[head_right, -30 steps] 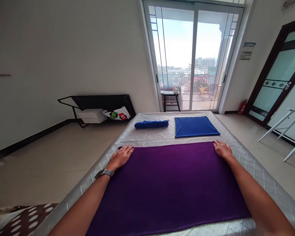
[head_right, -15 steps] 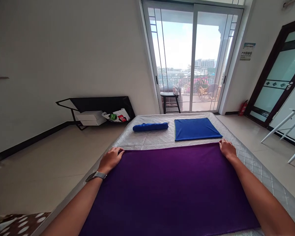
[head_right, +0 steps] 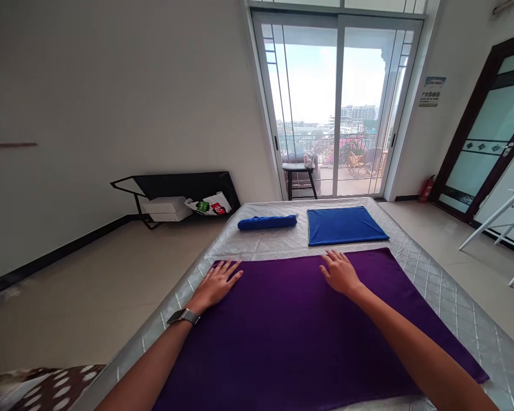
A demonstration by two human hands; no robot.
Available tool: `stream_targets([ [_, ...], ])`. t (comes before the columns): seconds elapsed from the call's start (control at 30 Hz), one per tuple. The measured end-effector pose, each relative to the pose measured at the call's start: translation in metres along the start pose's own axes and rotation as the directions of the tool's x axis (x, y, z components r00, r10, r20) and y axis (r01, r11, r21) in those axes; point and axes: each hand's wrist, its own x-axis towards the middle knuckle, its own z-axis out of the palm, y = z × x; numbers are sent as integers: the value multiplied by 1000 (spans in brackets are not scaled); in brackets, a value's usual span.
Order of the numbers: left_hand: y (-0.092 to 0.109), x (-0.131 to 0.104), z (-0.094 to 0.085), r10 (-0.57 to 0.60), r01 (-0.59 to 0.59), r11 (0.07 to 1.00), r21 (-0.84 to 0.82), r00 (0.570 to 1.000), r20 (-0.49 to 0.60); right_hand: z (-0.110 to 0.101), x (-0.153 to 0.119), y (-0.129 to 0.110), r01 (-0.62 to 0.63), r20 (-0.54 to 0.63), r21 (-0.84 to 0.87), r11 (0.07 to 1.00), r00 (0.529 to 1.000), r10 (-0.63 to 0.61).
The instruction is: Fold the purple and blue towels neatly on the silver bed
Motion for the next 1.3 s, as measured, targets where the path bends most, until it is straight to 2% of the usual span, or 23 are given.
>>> stream_targets([
  [0.1,-8,-7,9,-43,42,999,30,999,19,12,4,-28,2,138,56,998,990,-10],
  [0.2,-14,-9,14,-39,39,998,48,999,11,15,4,-27,-62,238,66,996,970,45],
  [0.27,-15,-7,14,-41,40,998,56,999,15,12,1,-10,-128,248,41,991,962,114],
  [0.37,-15,-3,11,-31,28,997,73,999,39,2,-7,32,-264,225,-32,964,938,264],
  [0.5,-18,4,12,37,-43,994,101,997,61,-12,-20,90,-443,208,-140,885,861,464],
  [0.6,-20,6,15,25,-28,996,87,999,32,-15,-26,120,-505,189,-179,844,825,533],
  [0.73,-22,5,17,23,-24,997,69,999,22,-8,-28,134,-509,140,-170,844,835,532],
  [0.9,-22,7,7,-9,2,997,82,996,89,-1,-27,135,-506,124,-148,850,843,524],
  [0.97,-11,10,2,-23,19,996,89,999,46,-1,-27,135,-511,120,-142,848,841,528],
  [1.03,13,12,1,25,-22,996,85,999,-30,-2,-27,134,-514,113,-139,847,841,529],
  [1.1,44,13,4,144,-139,988,74,987,-76,-3,-27,133,-511,111,-140,848,843,526],
  [1.2,86,13,14,311,-310,950,28,948,-60,-5,-27,132,-510,118,-150,847,842,527],
  [1.27,95,10,20,328,-328,945,-3,944,-32,-5,-27,132,-512,124,-157,845,838,531],
  [1.3,92,7,21,298,-298,955,-10,955,-18,-5,-26,132,-511,126,-160,845,838,531],
])
